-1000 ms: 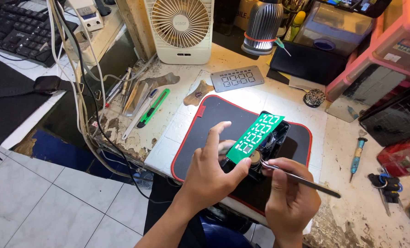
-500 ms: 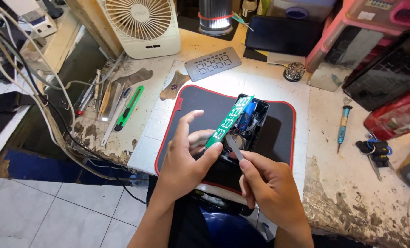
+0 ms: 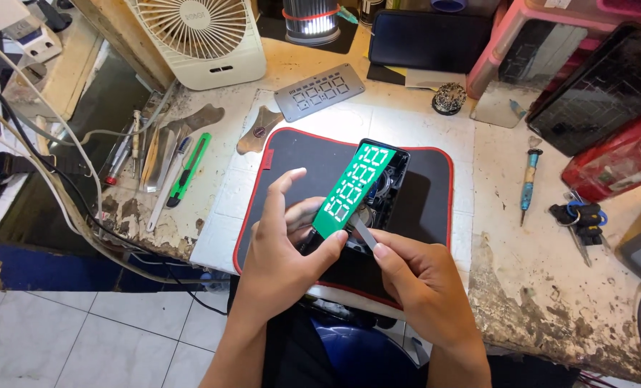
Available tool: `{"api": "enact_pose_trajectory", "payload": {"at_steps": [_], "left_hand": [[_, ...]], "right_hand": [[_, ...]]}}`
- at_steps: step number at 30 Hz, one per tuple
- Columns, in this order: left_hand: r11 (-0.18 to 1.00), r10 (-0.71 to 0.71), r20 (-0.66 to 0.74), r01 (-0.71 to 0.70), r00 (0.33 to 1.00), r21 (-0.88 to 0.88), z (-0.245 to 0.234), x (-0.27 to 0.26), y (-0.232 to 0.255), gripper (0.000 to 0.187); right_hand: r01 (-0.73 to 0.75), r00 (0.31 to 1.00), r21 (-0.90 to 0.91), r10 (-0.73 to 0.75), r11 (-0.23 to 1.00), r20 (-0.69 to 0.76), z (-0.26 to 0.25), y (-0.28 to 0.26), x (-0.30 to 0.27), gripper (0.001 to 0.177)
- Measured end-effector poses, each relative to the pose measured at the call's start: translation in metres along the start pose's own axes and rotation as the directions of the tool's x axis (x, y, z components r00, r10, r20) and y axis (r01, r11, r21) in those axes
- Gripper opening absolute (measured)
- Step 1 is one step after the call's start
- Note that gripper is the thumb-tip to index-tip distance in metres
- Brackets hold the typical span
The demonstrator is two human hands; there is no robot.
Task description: The person uses tweezers to manipulate a green circuit board with a digital display, which is connected to a black device. They carefully adjust components on the board while holding it in place with their other hand.
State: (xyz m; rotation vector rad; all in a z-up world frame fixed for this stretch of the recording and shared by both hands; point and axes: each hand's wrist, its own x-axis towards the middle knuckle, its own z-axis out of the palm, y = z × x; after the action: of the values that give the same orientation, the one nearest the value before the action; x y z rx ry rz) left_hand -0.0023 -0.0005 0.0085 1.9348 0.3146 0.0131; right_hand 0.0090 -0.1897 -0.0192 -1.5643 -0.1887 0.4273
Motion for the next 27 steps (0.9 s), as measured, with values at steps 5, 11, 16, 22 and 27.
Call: {"api": "enact_pose_trajectory", "payload": {"at_steps": [5,11,16,22,27], "left_hand": [[1.000,0.024,-0.002,-0.024,1.000,0.009,0.001,-0.004,0.000,0.084],[0.999,0.040,-0.005,-0.040,0.999,0.028,0.002,-0.007,-0.001,0.088],[0.999,0.029,-0.001,-0.029,1.000,0.042,0.001,-0.007,-0.001,0.089],[0.996,0.080,0.005,-0.081,0.997,0.023,0.002,-0.006,-0.005,0.089],[0.996,0.076,0.000,-0.076,0.997,0.045,0.003,-0.006,-0.005,0.089]], "right_hand": [[-0.019,1.000,-0.062,0.018,0.998,-0.017,-0.009,0.004,-0.004,0.042],[-0.039,0.999,-0.072,0.037,0.997,-0.022,-0.019,0.011,-0.008,0.042],[-0.059,0.998,-0.041,0.059,0.997,-0.015,-0.026,0.020,-0.010,0.042],[-0.062,0.998,0.031,0.061,0.998,0.017,-0.030,0.027,-0.010,0.041],[-0.062,0.998,0.027,0.061,0.998,0.019,-0.030,0.026,-0.009,0.042]]}}
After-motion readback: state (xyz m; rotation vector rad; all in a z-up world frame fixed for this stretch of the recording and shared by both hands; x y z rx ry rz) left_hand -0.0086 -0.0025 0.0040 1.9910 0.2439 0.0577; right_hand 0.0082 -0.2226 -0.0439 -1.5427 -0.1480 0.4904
